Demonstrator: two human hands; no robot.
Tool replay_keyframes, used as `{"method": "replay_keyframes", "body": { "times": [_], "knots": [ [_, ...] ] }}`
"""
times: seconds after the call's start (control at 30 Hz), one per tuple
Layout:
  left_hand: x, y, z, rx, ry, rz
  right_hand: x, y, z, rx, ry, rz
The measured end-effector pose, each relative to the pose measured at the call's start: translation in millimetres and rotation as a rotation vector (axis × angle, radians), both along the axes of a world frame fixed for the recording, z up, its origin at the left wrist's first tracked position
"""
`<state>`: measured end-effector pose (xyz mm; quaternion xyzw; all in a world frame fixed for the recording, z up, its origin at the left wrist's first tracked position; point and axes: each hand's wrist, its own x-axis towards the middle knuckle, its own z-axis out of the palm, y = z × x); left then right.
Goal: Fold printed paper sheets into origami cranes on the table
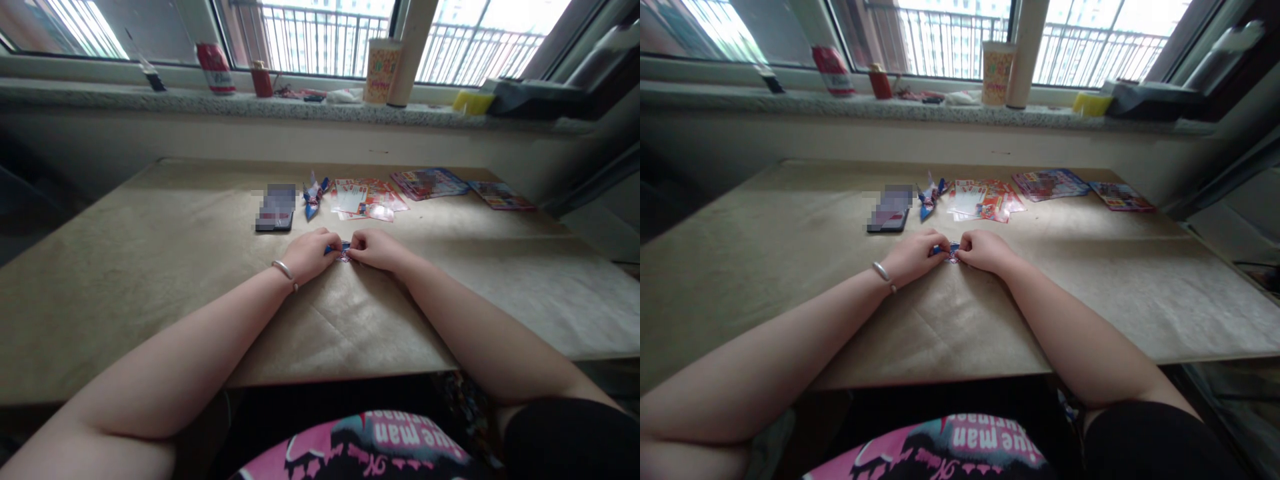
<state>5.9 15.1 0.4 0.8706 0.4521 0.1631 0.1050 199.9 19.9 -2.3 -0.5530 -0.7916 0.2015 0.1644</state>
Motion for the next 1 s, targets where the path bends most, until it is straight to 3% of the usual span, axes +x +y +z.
{"method": "replay_keyframes", "body": {
  "times": [0.17, 0.33, 0.63, 0.83, 1.0],
  "knots": [
    [-4.4, -0.9, 1.2, 0.073, 0.041, -0.031, -0.1, 0.3, -0.3, 0.005, -0.017, -0.003],
    [-14.8, -2.0, 6.3, 0.183, 0.119, -0.231, 2.8, 0.7, -3.6, 0.025, 0.003, 0.035],
    [-12.7, -5.6, 8.8, 0.257, 0.204, -0.198, 7.1, -16.6, 3.8, 0.247, -0.093, 0.195],
    [-11.8, -4.2, 6.2, 0.282, 0.2, -0.176, 4.5, -20.2, 7.3, 0.35, -0.255, 0.209],
    [-10.5, 4.5, -0.2, 0.285, 0.187, -0.19, 3.5, -14.1, 2.0, 0.362, -0.229, 0.185]
  ]
}}
